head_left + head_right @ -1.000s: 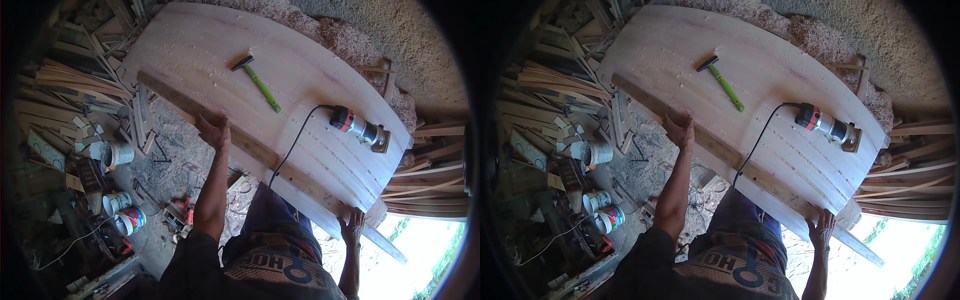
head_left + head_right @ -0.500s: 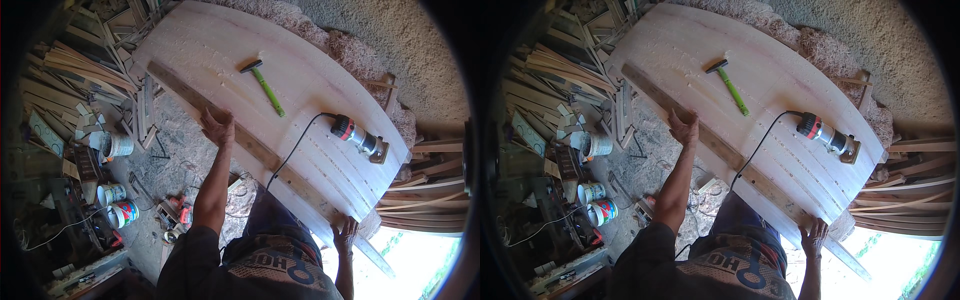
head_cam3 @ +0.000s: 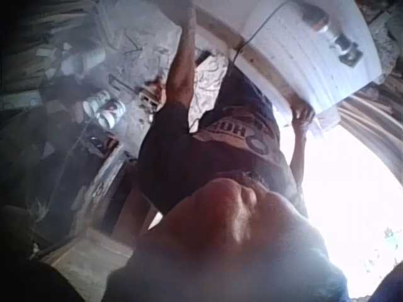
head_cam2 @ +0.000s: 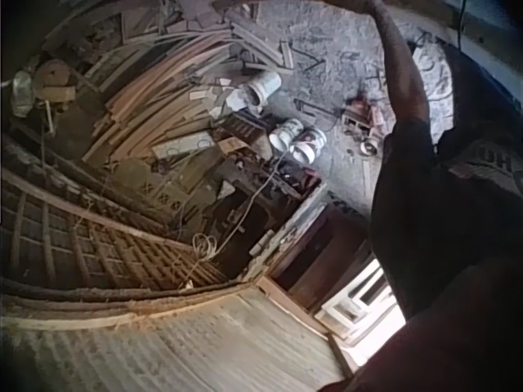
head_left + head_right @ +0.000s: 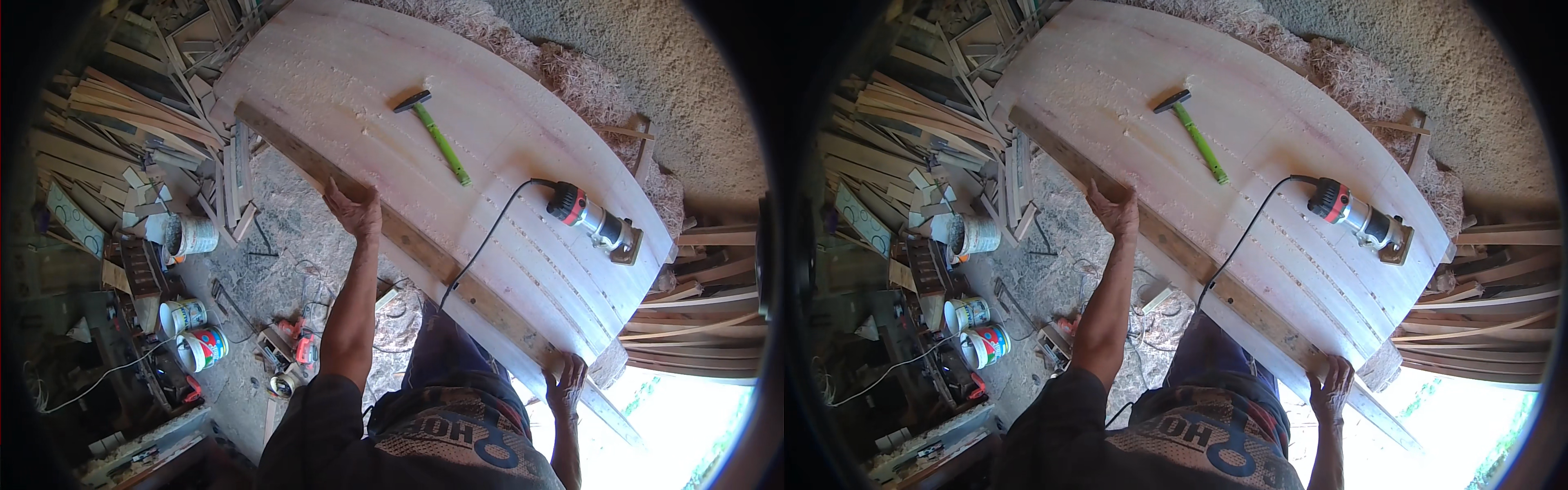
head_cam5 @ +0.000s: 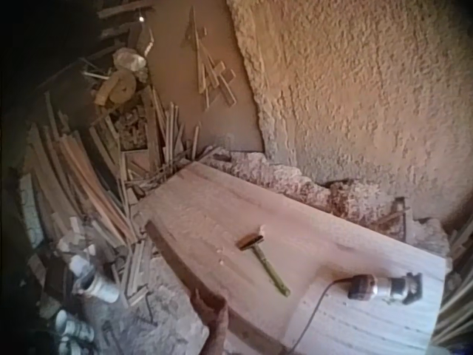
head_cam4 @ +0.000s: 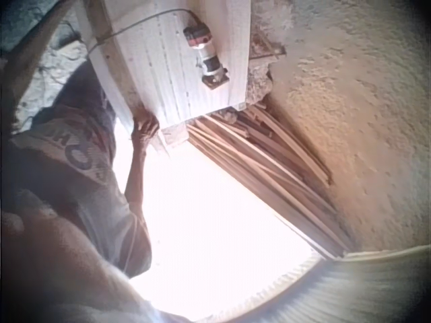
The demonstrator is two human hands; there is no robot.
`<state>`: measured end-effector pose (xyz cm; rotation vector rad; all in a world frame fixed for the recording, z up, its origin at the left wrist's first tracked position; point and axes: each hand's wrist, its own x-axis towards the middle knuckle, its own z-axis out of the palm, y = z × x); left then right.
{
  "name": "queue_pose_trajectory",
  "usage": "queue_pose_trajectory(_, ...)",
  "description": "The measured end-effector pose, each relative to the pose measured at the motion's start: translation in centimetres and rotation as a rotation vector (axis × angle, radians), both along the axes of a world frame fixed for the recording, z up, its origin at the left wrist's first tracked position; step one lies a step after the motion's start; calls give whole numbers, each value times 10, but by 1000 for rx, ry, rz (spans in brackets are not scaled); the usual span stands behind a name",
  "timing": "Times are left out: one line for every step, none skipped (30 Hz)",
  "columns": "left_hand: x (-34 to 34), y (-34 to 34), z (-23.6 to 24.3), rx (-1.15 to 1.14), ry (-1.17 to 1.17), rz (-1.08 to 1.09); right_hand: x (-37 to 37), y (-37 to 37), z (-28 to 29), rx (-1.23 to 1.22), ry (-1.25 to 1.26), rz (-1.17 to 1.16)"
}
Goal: The person positions a guide board on a large wooden panel and secures it using a hammer. They then use a hand-held router to carve grooves into the panel, following the guide, and subsequently move the guide board to a new position on the panel.
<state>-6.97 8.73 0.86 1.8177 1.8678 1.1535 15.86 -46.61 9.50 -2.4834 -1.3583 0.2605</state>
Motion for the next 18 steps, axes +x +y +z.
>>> queue_pose_trajectory(-1,-1,0,13,-19,-17,-1,0,0,-2,9,-2)
queue_pose_trajectory(-3,-1,0,26,-38,-33,-2,0,1,-4,18,-2)
queue_pose_trajectory(-2,-2,3,38,-58,-48,-2,0,1,-7,26,-1)
queue_pose_trajectory(0,-5,7,29,-57,-41,-2,-2,0,-16,19,-5)
queue_pose_trajectory(2,-9,11,19,-55,-33,-2,-4,-2,-26,12,-9)
queue_pose_trajectory(2,-12,16,8,-49,-22,-3,-5,-3,-37,9,-10)
queue_pose_trajectory(2,-13,17,28,-50,-24,-1,-5,-2,-55,15,-4)
queue_pose_trajectory(3,-13,19,48,-51,-25,-3,-4,-2,-64,18,-9)
queue_pose_trajectory(1,-13,21,73,-52,-22,-4,-2,-1,-68,20,-9)
queue_pose_trajectory(0,-13,20,58,-87,-31,-5,-1,-2,-72,21,-10)
queue_pose_trajectory(0,-14,19,44,-123,-40,-4,-4,-6,-71,5,3)
queue_pose_trajectory(-1,-14,20,28,-161,-53,-4,-5,-6,-74,6,7)
queue_pose_trajectory(-2,-15,24,5,-211,-73,-4,-6,-7,-76,8,10)
queue_pose_trajectory(-5,-15,23,8,-212,-75,-5,-6,-9,-78,10,12)
queue_pose_trajectory(-6,-14,21,14,-216,-78,-4,-4,-9,-80,8,20)
queue_pose_trajectory(-8,-13,20,19,-219,-84,-5,-3,-8,-81,6,25)
queue_pose_trajectory(-10,-11,20,18,-221,-91,-6,-1,-9,-81,6,27)
queue_pose_trajectory(-9,-10,18,10,-225,-103,-7,-1,-6,-83,-5,33)
